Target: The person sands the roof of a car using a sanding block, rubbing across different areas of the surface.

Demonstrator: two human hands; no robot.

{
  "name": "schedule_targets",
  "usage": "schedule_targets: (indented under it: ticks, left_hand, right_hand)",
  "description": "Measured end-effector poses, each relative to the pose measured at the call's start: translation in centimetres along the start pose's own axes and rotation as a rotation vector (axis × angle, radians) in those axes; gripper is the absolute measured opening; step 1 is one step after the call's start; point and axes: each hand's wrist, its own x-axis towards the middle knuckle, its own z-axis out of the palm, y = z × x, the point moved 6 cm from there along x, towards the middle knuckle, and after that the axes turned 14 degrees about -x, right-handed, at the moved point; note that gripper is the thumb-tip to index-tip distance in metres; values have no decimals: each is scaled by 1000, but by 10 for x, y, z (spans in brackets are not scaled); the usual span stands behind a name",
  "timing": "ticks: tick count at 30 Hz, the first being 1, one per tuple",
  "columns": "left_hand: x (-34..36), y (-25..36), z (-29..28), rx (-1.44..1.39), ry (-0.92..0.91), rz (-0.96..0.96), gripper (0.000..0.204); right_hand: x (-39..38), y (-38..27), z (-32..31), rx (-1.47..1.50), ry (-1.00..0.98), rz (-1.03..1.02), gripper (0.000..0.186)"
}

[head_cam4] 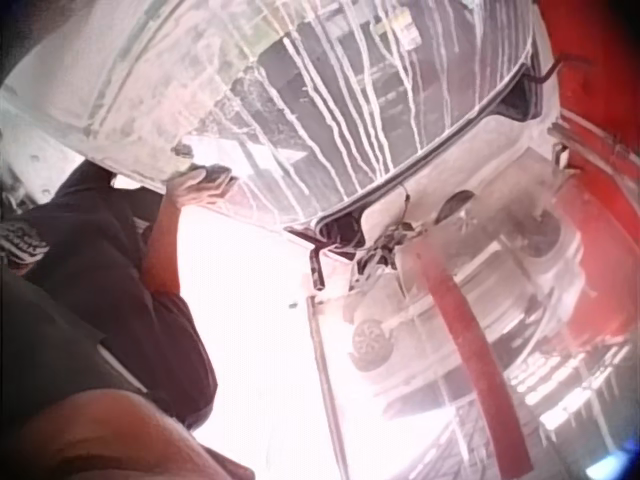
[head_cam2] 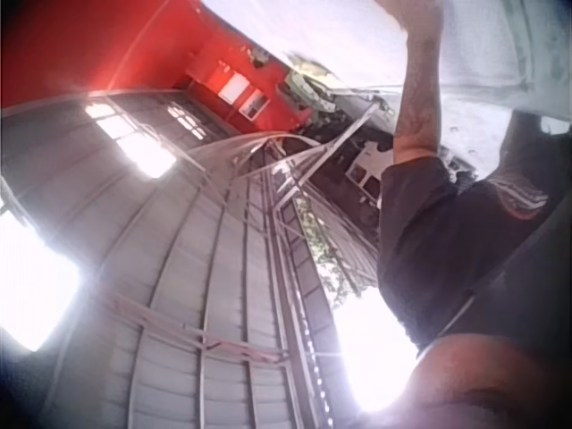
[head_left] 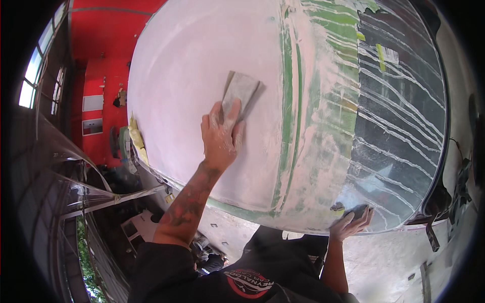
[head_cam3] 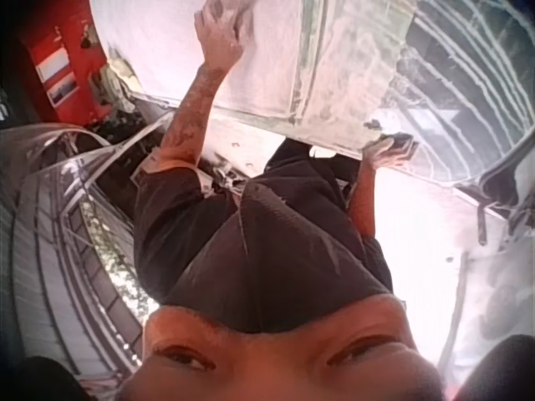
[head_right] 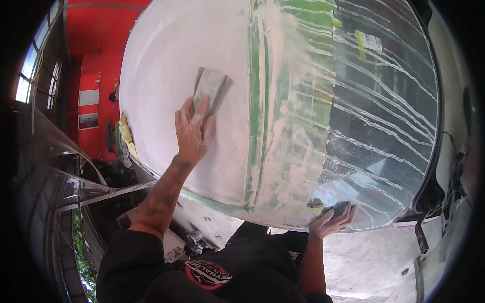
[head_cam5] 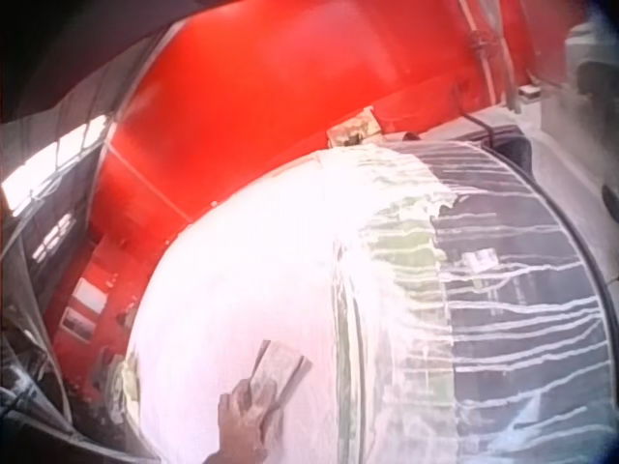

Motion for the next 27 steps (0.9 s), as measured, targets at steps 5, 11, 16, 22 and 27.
schedule_targets:
  ticks: [5, 11, 16, 22, 27]
  left_hand:
    - [115, -78, -8, 67, 106, -177, 47]
    - [2, 53, 29, 5, -1, -118, 58]
    - [117, -32, 16, 65, 187, -260, 50]
    - [76, 12, 42, 78, 162, -246, 48]
    - [97, 22, 45, 108, 191, -199, 48]
  right_hand:
    - [1, -9, -2, 18, 4, -12, 65]
    - [6, -2, -6, -7, 24, -1, 64]
    - [1, -6, -3, 23, -19, 17, 63]
    - [4, -1, -3, 12, -3, 12, 60]
    - [3, 5, -4, 13, 12, 13, 61]
